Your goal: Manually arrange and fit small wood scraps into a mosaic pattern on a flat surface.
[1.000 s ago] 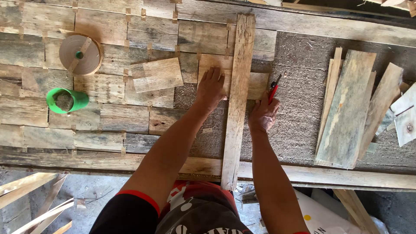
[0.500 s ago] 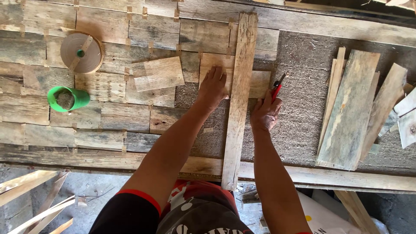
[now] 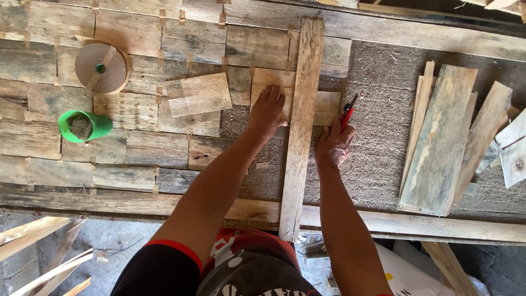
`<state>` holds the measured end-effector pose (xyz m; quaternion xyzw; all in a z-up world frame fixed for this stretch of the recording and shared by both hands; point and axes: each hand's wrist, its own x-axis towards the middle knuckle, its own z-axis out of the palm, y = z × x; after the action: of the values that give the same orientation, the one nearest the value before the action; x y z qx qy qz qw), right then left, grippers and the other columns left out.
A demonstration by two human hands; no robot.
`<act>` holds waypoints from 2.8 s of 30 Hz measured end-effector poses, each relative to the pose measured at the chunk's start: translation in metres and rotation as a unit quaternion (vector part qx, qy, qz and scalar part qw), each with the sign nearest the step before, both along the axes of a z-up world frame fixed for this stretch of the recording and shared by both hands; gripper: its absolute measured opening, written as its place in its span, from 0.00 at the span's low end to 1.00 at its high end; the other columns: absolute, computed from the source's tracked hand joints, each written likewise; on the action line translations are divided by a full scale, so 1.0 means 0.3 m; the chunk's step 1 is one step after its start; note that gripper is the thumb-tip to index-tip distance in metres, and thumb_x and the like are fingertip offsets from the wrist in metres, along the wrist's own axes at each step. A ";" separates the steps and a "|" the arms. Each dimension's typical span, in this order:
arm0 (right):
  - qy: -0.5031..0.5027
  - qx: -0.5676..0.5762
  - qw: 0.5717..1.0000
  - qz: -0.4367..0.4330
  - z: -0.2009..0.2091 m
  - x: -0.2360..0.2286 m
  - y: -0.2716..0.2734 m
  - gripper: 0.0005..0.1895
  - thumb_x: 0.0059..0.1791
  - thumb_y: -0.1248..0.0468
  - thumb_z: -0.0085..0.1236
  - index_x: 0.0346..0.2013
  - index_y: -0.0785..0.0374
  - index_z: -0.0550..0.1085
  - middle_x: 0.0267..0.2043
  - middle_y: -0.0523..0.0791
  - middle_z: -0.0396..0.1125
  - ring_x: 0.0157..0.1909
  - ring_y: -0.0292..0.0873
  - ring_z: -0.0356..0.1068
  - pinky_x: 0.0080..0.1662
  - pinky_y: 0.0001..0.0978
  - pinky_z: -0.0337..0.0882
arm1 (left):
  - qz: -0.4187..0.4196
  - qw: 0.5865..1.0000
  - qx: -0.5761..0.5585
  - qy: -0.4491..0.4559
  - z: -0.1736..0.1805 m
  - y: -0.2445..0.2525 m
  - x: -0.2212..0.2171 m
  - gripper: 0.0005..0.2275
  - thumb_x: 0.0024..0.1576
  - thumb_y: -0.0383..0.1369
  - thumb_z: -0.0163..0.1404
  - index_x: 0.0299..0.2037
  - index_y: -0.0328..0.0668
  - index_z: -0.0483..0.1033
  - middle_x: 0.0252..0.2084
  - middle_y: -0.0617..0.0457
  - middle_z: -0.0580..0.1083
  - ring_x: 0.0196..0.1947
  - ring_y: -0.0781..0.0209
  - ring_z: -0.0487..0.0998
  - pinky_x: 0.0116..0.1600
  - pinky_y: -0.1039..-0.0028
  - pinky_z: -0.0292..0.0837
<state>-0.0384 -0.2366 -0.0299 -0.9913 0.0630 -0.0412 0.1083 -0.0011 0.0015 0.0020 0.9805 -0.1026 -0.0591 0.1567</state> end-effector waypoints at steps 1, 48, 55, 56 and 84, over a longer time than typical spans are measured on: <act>0.000 0.000 1.000 0.000 0.009 0.002 0.006 0.24 0.58 0.52 0.53 0.68 0.56 0.69 0.55 0.53 0.56 0.53 0.54 0.67 0.40 0.47 0.79 | 0.000 1.000 0.000 0.000 -0.012 0.000 0.002 0.44 0.42 0.48 0.69 0.65 0.30 0.64 0.70 0.36 0.59 0.72 0.39 0.57 0.76 0.60 0.53; 0.040 0.116 0.993 -0.003 0.151 -0.379 0.246 0.52 0.39 0.44 0.73 0.69 0.65 0.64 0.53 0.55 0.58 0.53 0.56 0.62 0.50 0.52 0.70 | -0.029 0.996 -0.024 0.075 0.006 0.029 -0.029 0.31 0.62 0.29 0.44 0.77 0.49 0.48 0.79 0.35 0.41 0.79 0.38 0.39 0.79 0.55 0.38; 0.042 0.115 0.992 0.009 0.135 -0.374 0.231 0.52 0.40 0.41 0.71 0.70 0.64 0.64 0.54 0.54 0.58 0.53 0.55 0.62 0.50 0.50 0.69 | -0.031 0.997 -0.021 0.070 -0.014 0.027 -0.025 0.30 0.62 0.29 0.44 0.76 0.44 0.51 0.78 0.34 0.42 0.79 0.37 0.39 0.79 0.54 0.39; 0.059 0.112 0.992 0.003 0.141 -0.369 0.232 0.52 0.40 0.40 0.70 0.70 0.65 0.63 0.54 0.55 0.58 0.53 0.55 0.61 0.50 0.51 0.69 | -0.031 0.997 -0.019 0.074 -0.005 0.027 -0.023 0.30 0.62 0.29 0.44 0.76 0.44 0.51 0.78 0.33 0.42 0.79 0.36 0.39 0.79 0.54 0.40; 0.039 0.077 0.996 0.001 0.119 -0.374 0.233 0.52 0.40 0.38 0.71 0.70 0.63 0.64 0.53 0.53 0.58 0.51 0.54 0.62 0.50 0.52 0.70 | -0.036 0.986 0.053 0.155 0.056 0.006 0.004 0.36 0.59 0.31 0.46 0.78 0.49 0.44 0.78 0.34 0.39 0.79 0.37 0.36 0.79 0.55 0.35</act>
<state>-0.1508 -0.1666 0.0058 -0.9809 0.0695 0.0026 0.1817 0.0001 0.0034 0.0189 0.9621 -0.1096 -0.2210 0.1159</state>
